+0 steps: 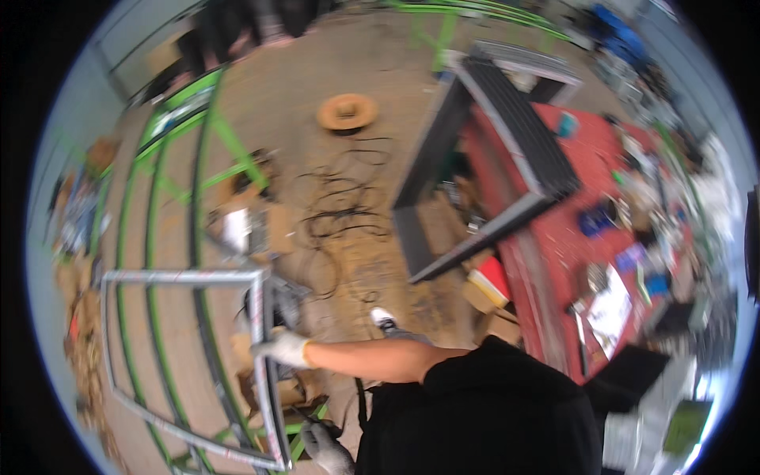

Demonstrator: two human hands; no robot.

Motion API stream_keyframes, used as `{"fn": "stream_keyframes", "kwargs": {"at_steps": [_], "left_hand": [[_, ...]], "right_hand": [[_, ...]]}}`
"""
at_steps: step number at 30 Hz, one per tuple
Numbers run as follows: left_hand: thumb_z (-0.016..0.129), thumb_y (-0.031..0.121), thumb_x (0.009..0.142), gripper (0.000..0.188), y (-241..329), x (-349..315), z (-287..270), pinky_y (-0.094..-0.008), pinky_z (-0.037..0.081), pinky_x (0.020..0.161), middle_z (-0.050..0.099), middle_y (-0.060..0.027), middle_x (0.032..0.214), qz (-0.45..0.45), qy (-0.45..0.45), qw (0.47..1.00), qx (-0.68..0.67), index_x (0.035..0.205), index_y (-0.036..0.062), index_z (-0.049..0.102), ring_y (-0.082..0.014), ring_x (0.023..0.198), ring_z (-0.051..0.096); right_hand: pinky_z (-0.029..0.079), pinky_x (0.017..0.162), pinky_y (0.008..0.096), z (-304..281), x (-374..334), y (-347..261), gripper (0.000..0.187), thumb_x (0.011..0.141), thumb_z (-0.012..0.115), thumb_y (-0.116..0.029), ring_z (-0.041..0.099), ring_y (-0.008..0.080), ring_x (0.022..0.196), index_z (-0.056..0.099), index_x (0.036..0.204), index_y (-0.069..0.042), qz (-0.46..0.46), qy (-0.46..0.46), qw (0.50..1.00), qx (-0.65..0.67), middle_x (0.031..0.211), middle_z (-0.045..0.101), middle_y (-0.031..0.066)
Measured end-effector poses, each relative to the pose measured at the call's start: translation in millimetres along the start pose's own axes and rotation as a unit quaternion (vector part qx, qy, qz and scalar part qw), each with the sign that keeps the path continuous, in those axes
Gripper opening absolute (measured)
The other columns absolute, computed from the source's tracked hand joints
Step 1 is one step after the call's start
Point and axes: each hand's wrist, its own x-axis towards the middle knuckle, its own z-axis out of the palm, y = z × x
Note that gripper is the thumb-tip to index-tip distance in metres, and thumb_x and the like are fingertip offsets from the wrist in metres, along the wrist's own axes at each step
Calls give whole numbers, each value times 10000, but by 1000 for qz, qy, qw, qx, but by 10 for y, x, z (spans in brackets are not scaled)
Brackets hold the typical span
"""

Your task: The person uses a pneumatic rivet gun to fasten metal window frame corners on a green jig, then stacks completed frames on a red workbench. The person repeats this process for multiple frames, handling each frame individually and securing each corner before moving to the next.

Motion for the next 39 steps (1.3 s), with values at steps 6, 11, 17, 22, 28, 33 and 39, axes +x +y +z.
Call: {"fn": "stream_keyframes", "kwargs": {"at_steps": [6,11,17,22,28,33,39], "left_hand": [[610,433,1099,687,415,241,20,-453,452,1151,598,-282,1509,52,-108,992,43,1534,-90,513,-395,1327,588],[606,274,1094,502,555,348,176,-422,566,933,677,-201,1300,-5,-169,976,-136,1465,-64,580,-312,1097,651],[613,239,1080,398,442,493,463,-387,533,870,689,-144,1104,91,-215,963,-133,1341,-60,629,-260,931,634],[589,142,1087,388,352,596,874,-413,536,958,680,-185,1233,62,-263,956,-116,1419,-58,605,-294,1040,644],[614,98,1081,474,761,312,1457,-441,470,1153,571,-254,1521,75,-275,957,-54,1526,-44,533,-364,1353,568],[648,227,1066,338,1153,42,2132,-344,457,772,608,-100,1059,76,-295,943,-131,1322,17,582,-196,898,546],[615,149,1061,330,1324,-118,2429,-219,375,579,576,-11,810,107,-366,913,-146,1342,-18,574,-76,655,474]], "right_hand": [[580,777,438,-963,-931,90,365,887,743,-387,738,301,810,806,998,-45,-15,23,965,-260,907,785,163],[587,953,441,-2184,-2309,330,391,905,713,-359,767,350,1050,803,1173,-88,64,335,893,-293,1152,797,178],[573,990,466,-3162,-4173,746,288,940,671,-317,738,396,1100,823,1082,-118,154,725,628,-237,1124,767,222],[579,957,498,-3566,-5528,1170,365,971,606,-340,738,457,1043,792,1039,-33,235,860,411,-187,1071,763,279],[565,1024,485,-3948,-6622,1505,479,982,629,-367,718,438,1183,722,1263,8,341,871,351,-41,1266,738,275],[555,1061,449,-4315,-6638,1626,656,874,765,-418,675,397,1289,679,1375,-4,324,883,335,-59,1419,684,245],[565,999,488,-4162,-6859,1619,595,882,641,-477,717,449,1172,781,1112,53,374,844,385,5,1172,724,358]]}}
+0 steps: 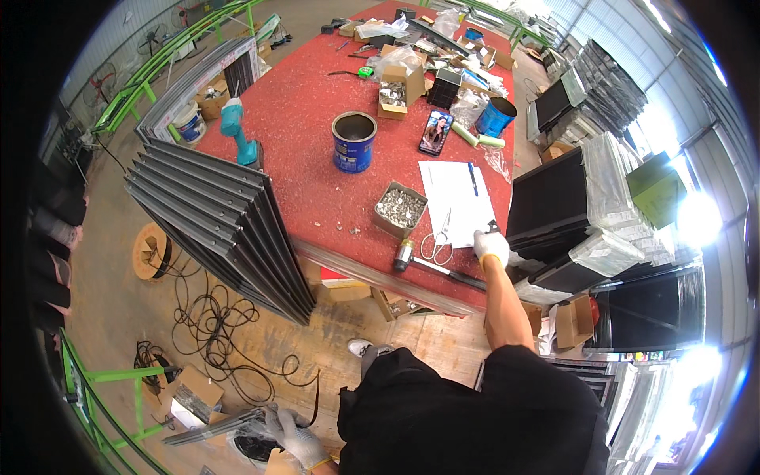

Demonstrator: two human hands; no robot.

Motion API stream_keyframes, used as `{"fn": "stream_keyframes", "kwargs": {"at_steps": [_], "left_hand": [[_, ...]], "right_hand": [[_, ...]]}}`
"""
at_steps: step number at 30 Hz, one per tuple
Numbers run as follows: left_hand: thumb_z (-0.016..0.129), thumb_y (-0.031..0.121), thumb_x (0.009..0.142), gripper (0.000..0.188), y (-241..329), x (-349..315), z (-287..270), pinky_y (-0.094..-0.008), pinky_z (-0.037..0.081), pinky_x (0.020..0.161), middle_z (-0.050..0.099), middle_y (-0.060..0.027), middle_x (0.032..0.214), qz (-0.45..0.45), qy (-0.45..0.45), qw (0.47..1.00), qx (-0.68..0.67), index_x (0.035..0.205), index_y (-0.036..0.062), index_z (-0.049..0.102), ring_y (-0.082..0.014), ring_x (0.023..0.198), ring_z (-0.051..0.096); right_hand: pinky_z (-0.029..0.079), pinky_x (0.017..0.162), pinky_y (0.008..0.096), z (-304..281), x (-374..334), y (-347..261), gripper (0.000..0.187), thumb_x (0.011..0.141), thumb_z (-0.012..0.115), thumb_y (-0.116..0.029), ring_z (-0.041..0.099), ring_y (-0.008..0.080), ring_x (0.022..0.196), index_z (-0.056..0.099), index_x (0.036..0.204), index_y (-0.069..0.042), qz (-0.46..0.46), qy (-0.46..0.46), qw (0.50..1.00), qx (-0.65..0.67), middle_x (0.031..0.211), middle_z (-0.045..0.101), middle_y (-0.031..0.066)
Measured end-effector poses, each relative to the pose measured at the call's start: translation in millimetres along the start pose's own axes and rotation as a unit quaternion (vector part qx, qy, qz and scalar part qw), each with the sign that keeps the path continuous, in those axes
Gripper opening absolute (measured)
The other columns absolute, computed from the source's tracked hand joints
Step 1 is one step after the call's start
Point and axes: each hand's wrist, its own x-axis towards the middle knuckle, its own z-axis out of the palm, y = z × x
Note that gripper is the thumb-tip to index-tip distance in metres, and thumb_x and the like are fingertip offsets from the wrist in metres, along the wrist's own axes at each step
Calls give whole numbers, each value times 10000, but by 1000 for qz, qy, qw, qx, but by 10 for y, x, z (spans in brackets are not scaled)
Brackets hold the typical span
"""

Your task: The person uses a pneumatic rivet gun to fasten metal window frame corners on a green jig, then stacks completed frames on a red workbench. The person repeats this process for multiple frames, handling each frame individually and securing each corner before moving to the next.

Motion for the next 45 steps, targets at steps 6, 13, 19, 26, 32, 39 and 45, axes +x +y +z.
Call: {"fn": "stream_keyframes", "kwargs": {"at_steps": [6,13,19,26,32,39,45], "left_hand": [[615,163,1059,271,118,61,272,-205,365,561,564,9,760,-57,-108,987,100,1270,-7,630,-55,599,456],[620,220,1074,408,194,3,604,-221,449,615,674,-40,879,17,-264,957,117,1382,-48,612,-58,687,542],[556,302,1088,338,403,-272,165,-363,500,685,690,-70,851,93,-237,938,234,1124,3,711,-173,728,614],[573,239,1091,274,503,-547,-661,-398,511,712,643,-141,819,191,-168,943,214,972,8,662,-312,770,655],[594,167,1093,208,443,-825,-1027,-409,553,797,715,-170,944,164,-26,979,118,1136,-5,702,-331,861,704],[572,225,1121,300,404,-1093,-1541,-351,531,839,717,-105,988,131,142,977,88,1267,1,708,-196,898,658],[575,240,1115,317,396,-1186,-1734,-311,523,803,686,-60,946,46,259,965,-4,1294,16,710,-137,859,619]], "right_hand": [[542,671,407,-730,-639,204,410,899,692,-362,716,258,692,767,886,41,-171,-54,979,100,739,720,162],[528,659,326,-701,-2336,-647,323,909,768,-279,646,113,688,785,1054,9,-389,-484,765,173,764,711,73],[481,644,323,-249,-3634,-911,280,943,766,-252,581,93,729,709,954,22,-387,-657,612,210,756,641,30],[533,967,306,104,-4449,-948,620,896,792,-162,661,153,1059,603,1464,1,-384,-759,487,199,1172,727,96],[514,1042,354,378,-5112,-948,439,915,683,-98,672,261,1164,616,1321,54,-173,-893,338,243,1234,682,130],[558,954,393,469,-5766,-1024,263,837,699,84,649,230,938,603,1037,-57,-259,-861,400,177,994,631,77],[564,849,348,647,-6330,-1200,286,1007,723,-235,705,181,882,729,1094,38,-331,-842,421,66,1034,777,140]]}}
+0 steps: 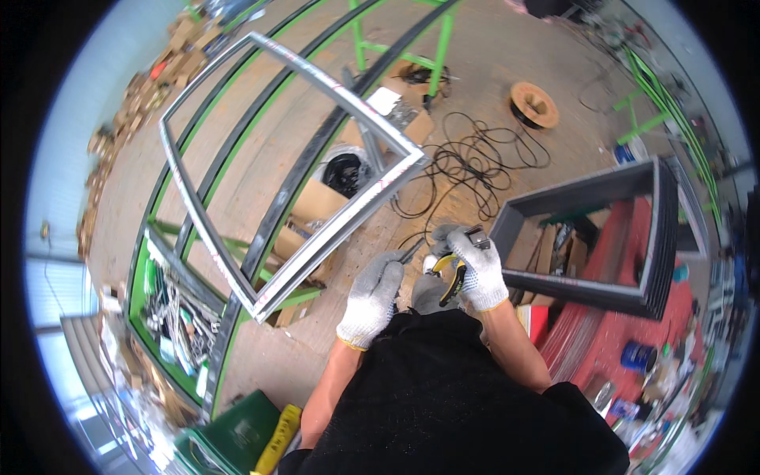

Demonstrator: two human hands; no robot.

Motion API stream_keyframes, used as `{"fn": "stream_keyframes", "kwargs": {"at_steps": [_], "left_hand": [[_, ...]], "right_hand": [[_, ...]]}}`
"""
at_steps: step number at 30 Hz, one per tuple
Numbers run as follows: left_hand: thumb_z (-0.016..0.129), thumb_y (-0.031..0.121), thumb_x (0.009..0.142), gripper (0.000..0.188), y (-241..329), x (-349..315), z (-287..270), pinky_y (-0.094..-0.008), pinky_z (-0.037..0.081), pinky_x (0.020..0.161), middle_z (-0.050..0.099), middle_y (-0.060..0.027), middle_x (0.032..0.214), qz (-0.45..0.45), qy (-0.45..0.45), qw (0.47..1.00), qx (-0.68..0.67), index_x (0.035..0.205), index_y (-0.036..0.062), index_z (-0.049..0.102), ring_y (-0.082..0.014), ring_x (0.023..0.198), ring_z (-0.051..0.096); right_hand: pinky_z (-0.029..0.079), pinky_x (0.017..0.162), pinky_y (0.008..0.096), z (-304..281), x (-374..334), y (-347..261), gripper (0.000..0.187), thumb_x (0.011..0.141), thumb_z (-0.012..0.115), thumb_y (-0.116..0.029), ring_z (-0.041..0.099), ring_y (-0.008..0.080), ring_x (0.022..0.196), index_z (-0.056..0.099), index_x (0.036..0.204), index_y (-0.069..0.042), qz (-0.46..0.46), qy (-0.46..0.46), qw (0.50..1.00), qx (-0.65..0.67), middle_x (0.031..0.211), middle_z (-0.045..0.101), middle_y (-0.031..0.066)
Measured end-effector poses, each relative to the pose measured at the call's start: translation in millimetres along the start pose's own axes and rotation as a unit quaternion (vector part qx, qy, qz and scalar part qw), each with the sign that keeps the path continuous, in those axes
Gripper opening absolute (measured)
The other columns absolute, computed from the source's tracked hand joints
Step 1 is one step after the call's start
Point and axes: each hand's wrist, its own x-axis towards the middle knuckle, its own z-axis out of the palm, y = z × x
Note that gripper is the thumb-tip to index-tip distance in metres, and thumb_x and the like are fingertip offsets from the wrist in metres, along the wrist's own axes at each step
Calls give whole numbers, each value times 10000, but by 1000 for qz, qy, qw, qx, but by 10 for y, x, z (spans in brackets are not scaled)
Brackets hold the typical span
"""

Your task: The person uses a pneumatic rivet gun to fasten metal window frame corners on a green jig, then stacks completed frames on a red workbench. The person repeats this process for multiple frames, handling each frame individually and securing each corner before moving to the next.

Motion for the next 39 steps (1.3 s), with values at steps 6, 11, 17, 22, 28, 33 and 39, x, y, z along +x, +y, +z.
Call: {"fn": "stream_keyframes", "kwargs": {"at_steps": [6,11,17,22,28,33,39], "left_hand": [[602,184,1106,241,106,234,116,-313,552,819,699,-68,954,-38,128,968,-214,1176,-33,682,-136,867,655],[563,125,1108,216,303,670,462,-359,579,911,739,-135,1108,2,235,922,-307,1250,-31,610,-199,988,703],[565,100,1097,197,375,1006,859,-358,600,906,761,-158,1145,-21,375,893,-246,1234,-39,594,-198,982,730],[659,228,1074,264,112,927,924,-293,565,737,790,-95,937,-114,558,797,-201,1047,-29,712,-122,781,689],[801,195,985,212,-263,1068,979,-275,516,638,699,-46,811,-84,647,705,-279,977,-3,726,-118,680,623],[844,120,940,188,-405,1366,917,-258,487,569,685,-54,793,-36,698,632,-336,949,18,686,-119,650,610],[853,114,936,256,-492,1531,939,-258,484,553,671,-44,830,-17,730,594,-338,1038,27,635,-112,649,600]], "right_hand": [[542,796,269,114,659,-168,226,990,763,-113,677,113,851,749,1173,20,-10,-207,961,-185,1050,777,56],[555,865,271,147,1258,-376,354,1004,740,-71,696,98,939,707,1349,-2,119,-448,878,-122,1099,771,42],[513,751,261,4,1937,-849,276,972,794,-157,623,74,818,755,1209,-20,172,-582,729,-317,909,735,1],[553,756,264,-35,2488,-1181,253,932,821,-118,674,78,816,763,1150,-3,141,-607,597,-505,920,765,13],[562,740,302,-12,3077,-1542,253,902,809,-136,675,115,779,764,1105,7,54,-576,510,-637,868,765,42],[523,684,310,-28,3229,-1661,195,908,797,-127,599,95,731,747,1045,1,9,-538,555,-634,809,708,29],[571,742,357,-97,3293,-1643,320,904,810,-217,710,204,768,755,1106,24,-26,-531,570,-626,878,770,138]]}}
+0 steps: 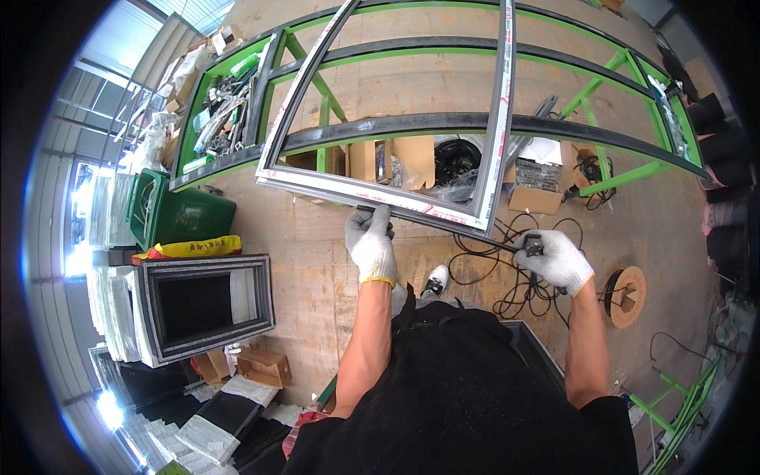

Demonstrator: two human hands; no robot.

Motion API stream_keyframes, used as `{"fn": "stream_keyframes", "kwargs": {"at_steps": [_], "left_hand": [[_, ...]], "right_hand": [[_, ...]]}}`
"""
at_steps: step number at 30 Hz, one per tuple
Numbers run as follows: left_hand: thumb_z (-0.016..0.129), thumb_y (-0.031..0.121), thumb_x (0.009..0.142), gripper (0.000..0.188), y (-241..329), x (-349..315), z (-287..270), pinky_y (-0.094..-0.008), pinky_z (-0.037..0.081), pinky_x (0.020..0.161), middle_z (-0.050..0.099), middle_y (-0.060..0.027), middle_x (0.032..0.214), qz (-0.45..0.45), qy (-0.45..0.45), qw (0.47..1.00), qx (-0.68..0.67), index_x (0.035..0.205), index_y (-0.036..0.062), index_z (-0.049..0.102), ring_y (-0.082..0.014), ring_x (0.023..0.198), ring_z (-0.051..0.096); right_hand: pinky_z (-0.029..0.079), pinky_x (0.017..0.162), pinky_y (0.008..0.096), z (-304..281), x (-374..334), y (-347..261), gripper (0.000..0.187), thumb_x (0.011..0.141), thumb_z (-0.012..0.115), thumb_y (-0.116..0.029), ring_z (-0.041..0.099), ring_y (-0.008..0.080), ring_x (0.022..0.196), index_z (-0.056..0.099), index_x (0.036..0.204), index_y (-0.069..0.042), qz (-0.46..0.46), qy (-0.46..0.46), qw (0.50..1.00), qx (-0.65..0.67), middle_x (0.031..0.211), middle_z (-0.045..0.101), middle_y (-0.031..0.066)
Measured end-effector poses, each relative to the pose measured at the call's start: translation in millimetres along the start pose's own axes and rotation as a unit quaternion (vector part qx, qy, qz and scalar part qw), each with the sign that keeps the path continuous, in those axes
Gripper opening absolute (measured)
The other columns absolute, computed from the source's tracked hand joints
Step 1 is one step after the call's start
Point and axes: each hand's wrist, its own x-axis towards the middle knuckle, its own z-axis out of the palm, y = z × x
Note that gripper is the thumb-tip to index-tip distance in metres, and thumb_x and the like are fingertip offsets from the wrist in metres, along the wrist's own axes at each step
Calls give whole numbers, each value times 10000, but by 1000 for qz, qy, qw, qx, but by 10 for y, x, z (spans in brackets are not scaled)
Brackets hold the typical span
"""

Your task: The person uses a pneumatic rivet gun to fasten metal window frame corners on a green jig, then stacks completed frames on a red workbench. The person repeats this process for multiple frames, handling each frame individually and securing each corner before moving to the next.

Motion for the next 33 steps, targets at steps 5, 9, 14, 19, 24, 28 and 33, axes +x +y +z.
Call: {"fn": "stream_keyframes", "kwargs": {"at_steps": [5,9,14,19,24,28,33], "left_hand": [[827,136,945,292,-51,113,-56,-269,523,588,678,-74,853,-83,-49,994,-50,1100,-18,632,-140,664,632],[800,137,967,243,-60,192,-66,-276,538,584,705,-95,850,-70,-56,996,-12,1080,-33,667,-151,659,663],[734,185,1018,232,-14,231,-101,-281,550,558,713,-94,834,-93,-46,994,-34,1066,-36,686,-161,644,685],[689,230,1050,267,49,341,-170,-280,545,538,725,-109,831,-93,-78,993,1,1097,-33,685,-173,627,695],[673,265,1061,297,100,426,-235,-283,537,527,734,-122,827,-116,-81,989,-38,1091,-31,683,-176,618,691],[693,255,1052,288,138,495,-256,-279,511,511,736,-127,832,-134,-107,985,-17,1094,-30,684,-175,602,670],[751,216,1016,253,132,485,-234,-277,486,507,732,-138,831,-182,-193,964,26,1088,-18,689,-181,595,650]], "right_hand": [[571,752,363,45,19,53,359,901,811,-234,716,213,782,749,1131,34,-5,-8,1000,11,890,774,153],[572,761,362,66,15,64,355,904,806,-226,718,216,793,750,1139,34,-1,-15,1000,8,903,779,150],[578,767,357,40,-21,105,336,908,803,-206,728,211,794,761,1154,19,37,5,999,14,925,794,137],[581,767,358,72,-31,168,325,909,799,-205,739,209,796,770,1151,10,37,25,999,-8,925,798,139],[590,790,377,134,-22,224,312,906,793,-201,766,265,834,777,1150,-7,41,48,998,-16,951,804,160],[595,836,386,260,32,299,300,915,774,-184,780,309,908,776,1163,-16,43,108,993,-4,1009,806,176],[577,855,340,707,82,421,236,951,737,-103,745,218,916,758,1163,-2,64,333,939,55,1022,802,138]]}}
